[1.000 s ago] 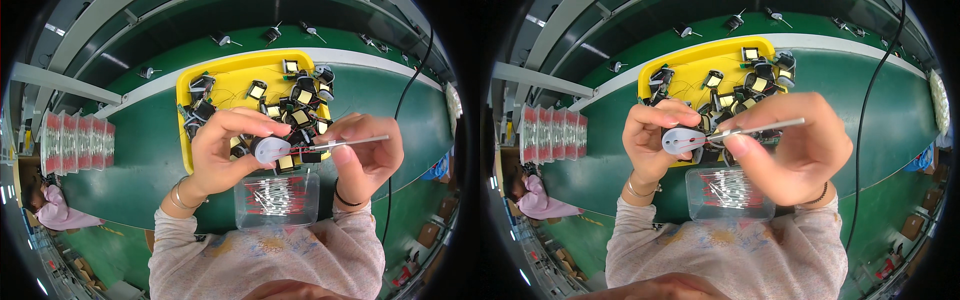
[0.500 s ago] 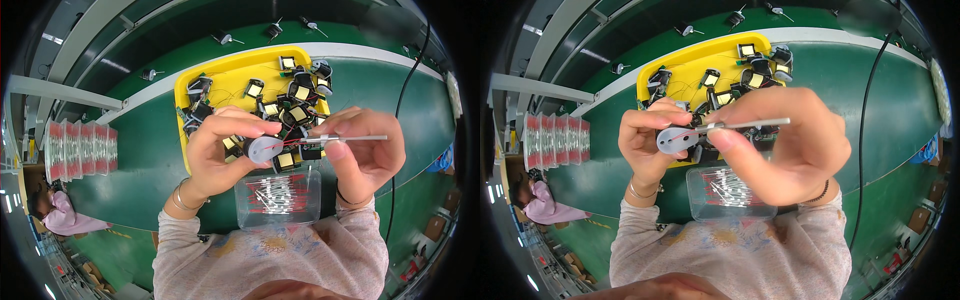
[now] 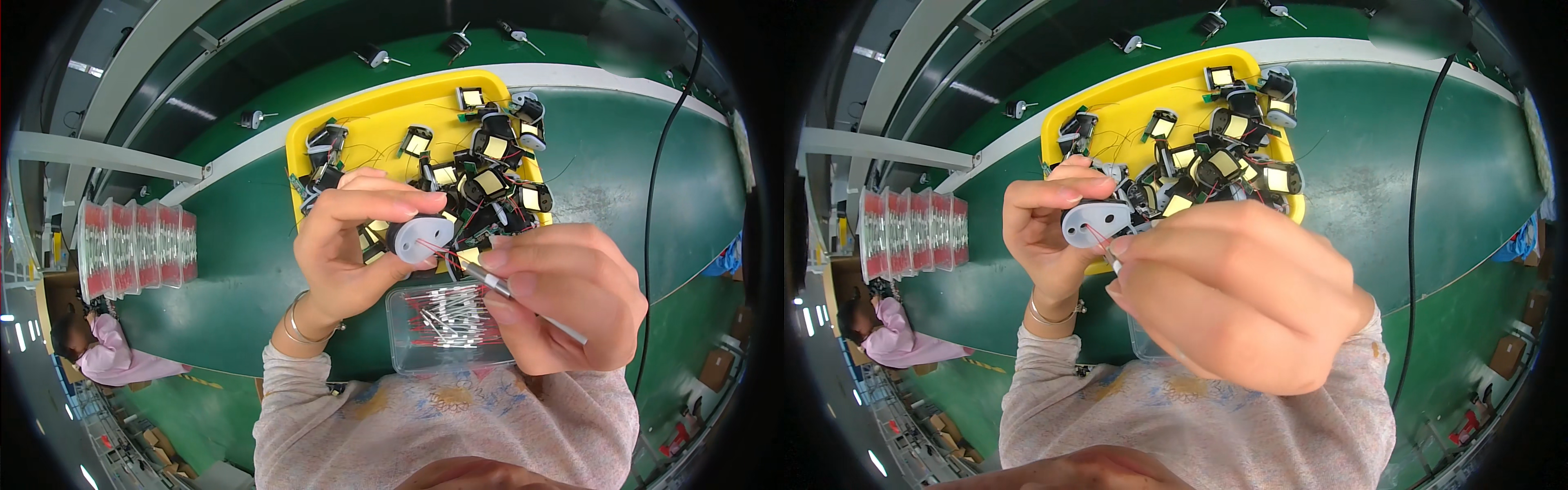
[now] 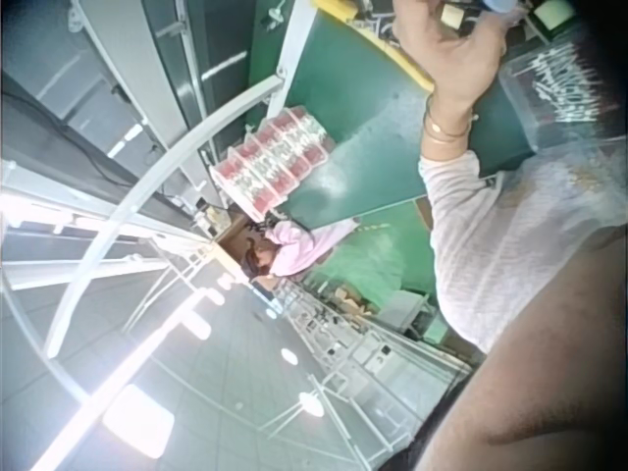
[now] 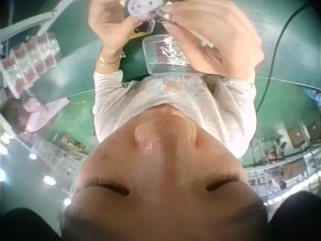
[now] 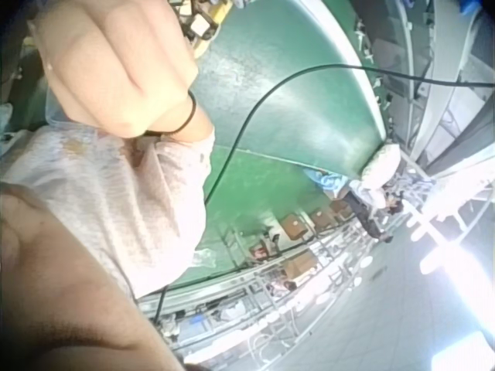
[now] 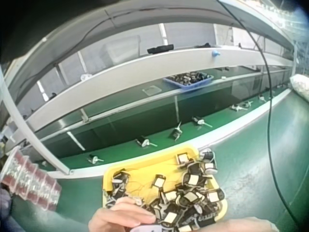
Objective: The person inserts red and white wires into small cylindrical electronic components using a thin metal tool. They pick components from a yellow tray, insert the wires, and place the finished units onto the green workbench. The process is repeated continuously throughout the video.
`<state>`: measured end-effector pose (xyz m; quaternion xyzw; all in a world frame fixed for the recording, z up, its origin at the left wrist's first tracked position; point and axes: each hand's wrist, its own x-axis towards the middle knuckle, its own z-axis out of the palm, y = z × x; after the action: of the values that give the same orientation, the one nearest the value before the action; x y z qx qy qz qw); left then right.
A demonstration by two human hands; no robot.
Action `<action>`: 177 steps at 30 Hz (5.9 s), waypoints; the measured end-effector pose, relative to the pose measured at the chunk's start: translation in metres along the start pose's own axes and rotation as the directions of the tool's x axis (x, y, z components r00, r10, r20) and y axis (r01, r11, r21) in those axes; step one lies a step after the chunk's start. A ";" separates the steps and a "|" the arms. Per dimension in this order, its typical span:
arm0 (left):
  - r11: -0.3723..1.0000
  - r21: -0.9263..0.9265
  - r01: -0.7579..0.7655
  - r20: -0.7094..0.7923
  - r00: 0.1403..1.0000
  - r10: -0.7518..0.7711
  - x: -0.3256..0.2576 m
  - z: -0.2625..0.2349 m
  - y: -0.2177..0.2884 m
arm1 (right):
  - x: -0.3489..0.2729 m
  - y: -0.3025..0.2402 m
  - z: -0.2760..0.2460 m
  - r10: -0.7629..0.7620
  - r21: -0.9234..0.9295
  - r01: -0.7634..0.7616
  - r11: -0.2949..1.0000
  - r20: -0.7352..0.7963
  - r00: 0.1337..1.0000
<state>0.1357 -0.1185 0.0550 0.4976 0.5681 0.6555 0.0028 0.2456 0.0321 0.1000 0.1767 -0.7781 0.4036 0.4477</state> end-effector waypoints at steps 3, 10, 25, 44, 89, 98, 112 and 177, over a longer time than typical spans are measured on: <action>1.000 0.018 -0.016 -0.014 1.000 0.016 0.000 0.000 0.000 | 0.000 0.000 0.000 0.010 0.014 -0.011 1.000 0.010 1.000; 0.997 0.068 -0.044 -0.029 0.999 0.047 0.000 -0.001 -0.001 | -0.002 -0.001 -0.003 -0.004 -0.027 0.006 1.000 0.069 0.998; 0.979 0.188 -0.078 -0.035 0.996 0.086 0.001 -0.001 0.000 | -0.004 0.001 -0.005 -0.040 -0.053 0.047 0.998 0.115 0.993; 0.985 0.168 -0.027 -0.072 0.997 0.040 -0.005 -0.002 0.002 | -0.008 0.003 0.003 -0.156 -0.075 0.159 0.984 0.037 0.987; 0.999 0.033 0.001 -0.017 1.000 0.000 -0.003 -0.003 0.003 | -0.003 0.003 -0.004 -0.012 0.067 0.010 0.998 0.038 0.999; 0.999 0.052 -0.010 -0.022 1.000 0.011 -0.002 -0.005 0.003 | -0.006 0.005 -0.003 -0.071 0.004 0.071 0.997 0.066 0.995; 0.992 0.123 -0.030 -0.036 0.999 0.035 -0.002 -0.007 0.006 | -0.003 0.006 0.005 -0.184 -0.063 0.185 0.981 0.014 0.983; 0.809 -0.478 0.343 -0.122 0.886 -0.448 0.000 0.000 0.024 | 0.010 0.029 0.024 0.488 0.483 -0.476 0.735 0.110 0.866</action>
<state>0.1491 -0.1270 0.0725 0.2744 0.4917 0.8048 0.1878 0.2085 0.0318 0.0878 0.0729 -0.6618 0.6930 0.2764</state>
